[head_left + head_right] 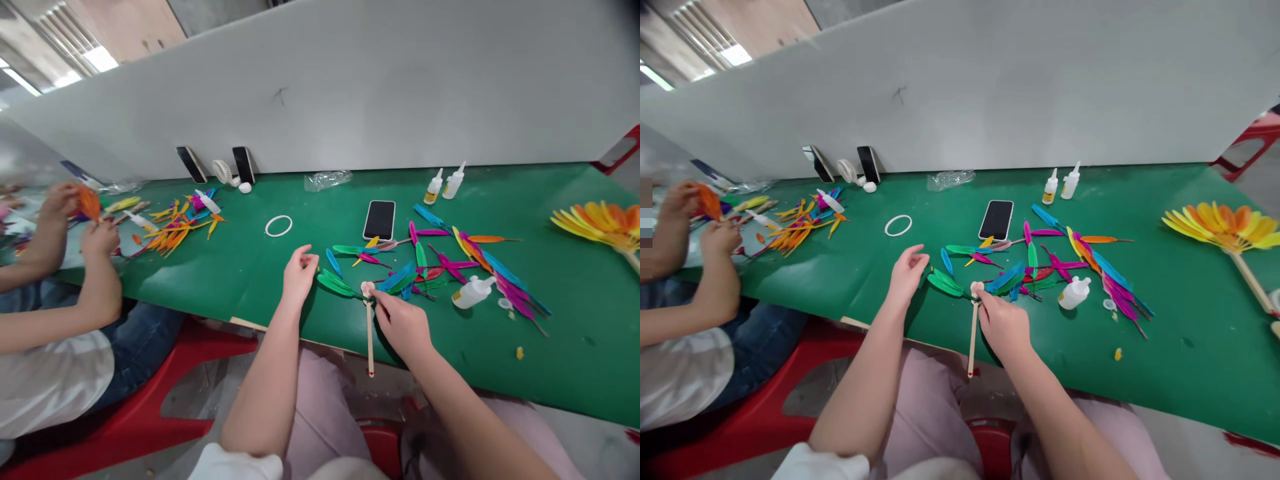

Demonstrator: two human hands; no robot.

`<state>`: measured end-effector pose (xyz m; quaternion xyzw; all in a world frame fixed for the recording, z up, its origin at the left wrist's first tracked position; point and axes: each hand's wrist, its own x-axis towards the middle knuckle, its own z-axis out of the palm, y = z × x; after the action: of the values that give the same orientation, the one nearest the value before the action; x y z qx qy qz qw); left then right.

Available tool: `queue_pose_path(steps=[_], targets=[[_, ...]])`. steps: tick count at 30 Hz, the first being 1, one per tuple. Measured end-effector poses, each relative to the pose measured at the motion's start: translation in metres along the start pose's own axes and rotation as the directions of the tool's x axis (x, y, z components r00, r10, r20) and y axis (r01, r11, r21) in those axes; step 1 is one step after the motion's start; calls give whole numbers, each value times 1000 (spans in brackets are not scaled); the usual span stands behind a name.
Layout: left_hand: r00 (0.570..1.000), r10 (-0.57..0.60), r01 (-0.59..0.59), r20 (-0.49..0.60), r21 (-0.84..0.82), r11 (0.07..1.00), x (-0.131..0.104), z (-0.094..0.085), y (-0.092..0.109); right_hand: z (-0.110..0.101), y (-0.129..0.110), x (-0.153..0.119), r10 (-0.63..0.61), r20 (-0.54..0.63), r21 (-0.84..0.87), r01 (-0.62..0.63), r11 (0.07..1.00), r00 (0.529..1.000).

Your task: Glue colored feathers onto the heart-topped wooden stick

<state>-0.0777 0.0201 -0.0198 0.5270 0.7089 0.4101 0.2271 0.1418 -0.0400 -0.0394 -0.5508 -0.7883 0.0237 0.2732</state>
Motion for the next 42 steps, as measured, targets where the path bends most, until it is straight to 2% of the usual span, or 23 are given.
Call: queue_pose_path(steps=[3,8,12,17,22,27,35,39,42], targets=[[992,41,-54,120,105,993,25,2,16,-1,0,0,-4,15,15,3,1000,1000],[961,53,-125,270,257,958,51,22,41,-2,-1,-1,-30,38,64,28,998,999],[944,76,-182,321,316,931,48,34,46,0,-1,-1,-59,19,89,58,994,998],[944,128,-234,303,345,909,42,48,50,3,-3,0,-77,-32,86,79,993,997],[920,169,-272,353,268,924,44,56,48,2,-2,1,-79,-47,83,83,993,996],[912,237,-293,336,126,948,43,48,44,-5,6,3,-31,-23,135,34,990,999],[943,303,-307,138,8,952,35,31,48,-12,17,7,109,-106,199,-87,976,988],[949,312,-306,51,-108,946,27,14,56,-18,17,10,211,-131,246,-175,953,969],[940,324,-316,109,-87,945,19,-3,57,-21,19,12,266,-151,315,-209,926,952]])
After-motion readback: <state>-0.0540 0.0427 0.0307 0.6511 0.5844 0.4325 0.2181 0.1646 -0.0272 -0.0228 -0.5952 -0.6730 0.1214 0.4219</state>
